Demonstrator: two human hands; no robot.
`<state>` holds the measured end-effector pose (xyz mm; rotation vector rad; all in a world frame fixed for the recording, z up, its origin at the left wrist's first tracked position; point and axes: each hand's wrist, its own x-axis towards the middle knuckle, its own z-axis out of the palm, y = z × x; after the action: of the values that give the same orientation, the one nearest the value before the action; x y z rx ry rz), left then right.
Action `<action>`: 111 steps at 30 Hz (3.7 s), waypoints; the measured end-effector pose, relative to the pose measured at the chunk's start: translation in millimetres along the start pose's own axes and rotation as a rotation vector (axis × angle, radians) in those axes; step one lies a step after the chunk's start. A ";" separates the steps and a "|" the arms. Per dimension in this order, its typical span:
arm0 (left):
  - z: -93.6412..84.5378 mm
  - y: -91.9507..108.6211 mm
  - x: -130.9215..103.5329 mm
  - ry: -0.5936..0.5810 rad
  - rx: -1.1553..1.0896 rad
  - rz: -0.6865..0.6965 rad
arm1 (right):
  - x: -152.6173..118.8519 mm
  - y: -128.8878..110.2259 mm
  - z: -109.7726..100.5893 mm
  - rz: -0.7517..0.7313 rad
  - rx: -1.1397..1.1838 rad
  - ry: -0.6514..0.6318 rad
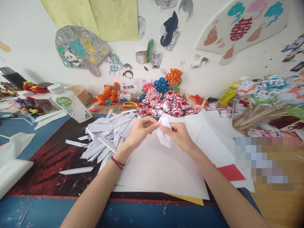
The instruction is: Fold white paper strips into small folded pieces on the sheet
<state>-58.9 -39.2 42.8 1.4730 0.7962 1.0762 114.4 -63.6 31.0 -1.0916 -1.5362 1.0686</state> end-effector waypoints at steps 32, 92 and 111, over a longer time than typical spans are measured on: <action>5.3 5.9 -4.7 0.119 0.193 0.131 | -1.6 -3.4 0.9 0.077 0.047 -0.048; 10.4 2.6 -5.3 0.113 0.360 0.147 | 0.6 -2.7 3.8 0.009 0.131 -0.004; 12.9 4.6 -6.4 0.039 0.418 0.166 | 0.5 -2.0 4.6 0.004 0.204 0.178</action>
<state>-49.7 -50.6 46.1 1.9011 0.9824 1.1080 109.6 -64.1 32.2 -1.0197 -1.2560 1.0749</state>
